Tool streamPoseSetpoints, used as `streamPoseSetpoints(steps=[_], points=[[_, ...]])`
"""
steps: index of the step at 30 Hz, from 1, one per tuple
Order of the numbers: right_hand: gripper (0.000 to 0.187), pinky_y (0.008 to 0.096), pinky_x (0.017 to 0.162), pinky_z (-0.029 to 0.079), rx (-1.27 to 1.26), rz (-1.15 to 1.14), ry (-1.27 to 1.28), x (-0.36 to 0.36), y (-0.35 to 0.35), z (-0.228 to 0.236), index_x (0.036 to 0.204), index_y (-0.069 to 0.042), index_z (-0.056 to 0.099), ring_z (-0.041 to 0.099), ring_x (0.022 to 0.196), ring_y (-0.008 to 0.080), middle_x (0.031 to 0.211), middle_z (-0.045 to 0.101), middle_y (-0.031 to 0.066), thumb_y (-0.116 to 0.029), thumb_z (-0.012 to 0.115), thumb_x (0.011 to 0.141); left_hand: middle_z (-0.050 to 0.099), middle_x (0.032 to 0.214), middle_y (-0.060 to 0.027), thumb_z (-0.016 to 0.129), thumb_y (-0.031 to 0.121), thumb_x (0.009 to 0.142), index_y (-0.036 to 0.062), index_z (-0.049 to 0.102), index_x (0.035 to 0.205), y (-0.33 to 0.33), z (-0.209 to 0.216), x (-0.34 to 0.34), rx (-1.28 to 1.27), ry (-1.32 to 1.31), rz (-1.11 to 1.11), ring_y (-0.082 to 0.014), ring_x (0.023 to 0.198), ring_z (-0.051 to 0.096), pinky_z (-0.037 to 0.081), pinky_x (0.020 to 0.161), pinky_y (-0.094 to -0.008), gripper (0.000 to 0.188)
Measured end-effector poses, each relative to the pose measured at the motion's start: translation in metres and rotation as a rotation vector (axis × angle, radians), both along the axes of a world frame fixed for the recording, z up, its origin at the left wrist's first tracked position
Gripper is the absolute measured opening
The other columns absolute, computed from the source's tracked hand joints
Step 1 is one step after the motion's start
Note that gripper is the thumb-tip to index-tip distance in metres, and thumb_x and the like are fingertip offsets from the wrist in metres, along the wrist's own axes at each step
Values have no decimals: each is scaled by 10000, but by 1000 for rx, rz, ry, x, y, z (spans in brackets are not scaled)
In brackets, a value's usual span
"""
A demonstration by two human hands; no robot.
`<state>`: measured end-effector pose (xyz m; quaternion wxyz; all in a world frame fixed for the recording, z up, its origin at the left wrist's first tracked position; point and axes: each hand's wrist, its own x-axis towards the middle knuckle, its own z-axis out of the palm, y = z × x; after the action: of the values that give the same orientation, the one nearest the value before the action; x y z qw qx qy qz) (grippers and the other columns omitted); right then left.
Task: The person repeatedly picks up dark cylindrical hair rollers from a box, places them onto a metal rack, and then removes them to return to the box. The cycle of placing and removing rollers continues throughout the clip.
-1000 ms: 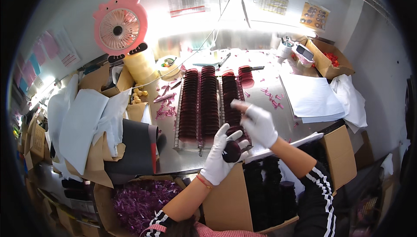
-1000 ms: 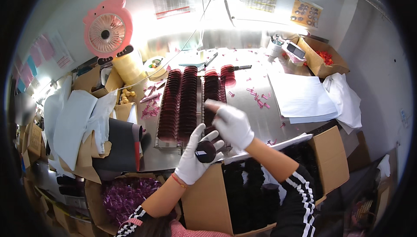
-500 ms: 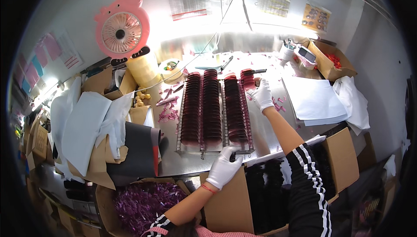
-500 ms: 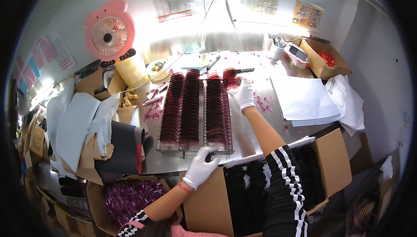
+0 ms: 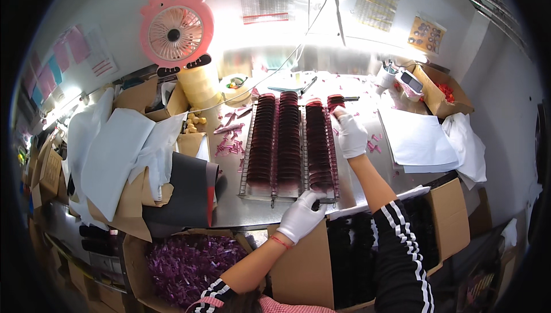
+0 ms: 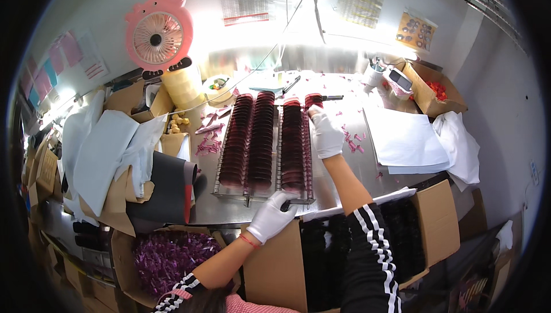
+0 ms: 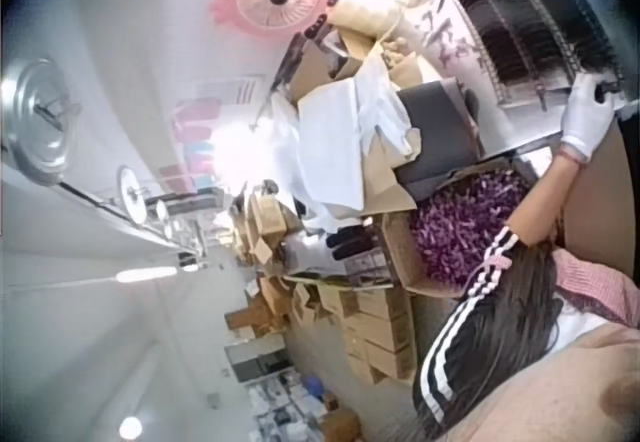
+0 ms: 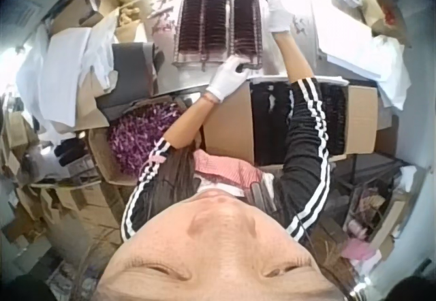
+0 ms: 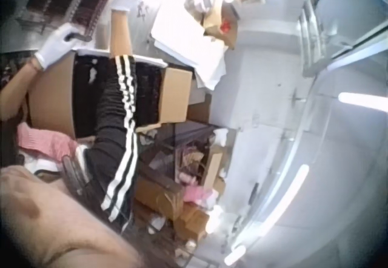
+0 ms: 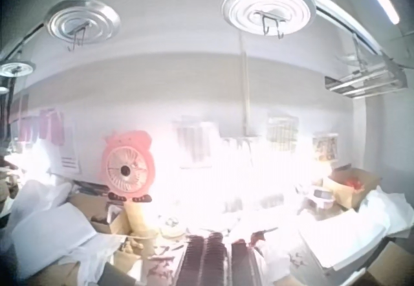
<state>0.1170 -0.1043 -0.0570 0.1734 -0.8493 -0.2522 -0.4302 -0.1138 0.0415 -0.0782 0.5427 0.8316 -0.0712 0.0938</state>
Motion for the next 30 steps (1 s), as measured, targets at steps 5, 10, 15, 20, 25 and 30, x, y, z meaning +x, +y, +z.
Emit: streamPoseSetpoints(steps=[5,10,15,20,25,30], points=[[535,271,905,509,450,679,954,-109,67,109,1354,-39,546,643,1010,173,1256,631,94,-52,688,839,645,1099,-115,664,215,855,89,666,1077,3,-4,-2,17,22,39,-346,983,642,528,832,-396,256],[380,397,950,480,497,345,539,-52,46,53,1144,-50,618,599,1055,307,1149,615,143,-126,743,793,639,1131,-113,654,237,863,94,663,1116,-2,-1,-1,9,54,-7,-342,1017,636,523,852,-397,290],[521,405,976,465,471,-39,481,39,-2,-13,1267,25,531,567,1110,319,1185,581,204,-131,733,812,656,1100,-149,675,168,866,38,672,1103,-2,11,-4,-2,96,7,-309,1038,650,504,908,-345,270],[724,359,1031,463,314,-39,367,66,-8,-18,1362,49,452,566,1178,301,1358,510,220,-136,801,755,656,1101,-159,679,176,866,41,674,1115,-2,9,-2,16,113,-14,-313,1034,650,511,893,-341,284],[777,295,984,487,432,378,936,88,-12,8,1427,44,407,594,1120,191,1285,601,129,-69,775,751,641,1156,-151,665,207,861,62,667,1156,5,20,-2,135,138,-50,-321,1064,633,513,919,-359,328],[515,273,938,508,371,461,930,100,-22,-2,1313,-24,584,641,1020,137,1126,704,67,-33,737,821,625,1182,-157,655,189,845,66,648,1185,7,18,12,212,150,-195,-333,1084,618,510,935,-378,362]])
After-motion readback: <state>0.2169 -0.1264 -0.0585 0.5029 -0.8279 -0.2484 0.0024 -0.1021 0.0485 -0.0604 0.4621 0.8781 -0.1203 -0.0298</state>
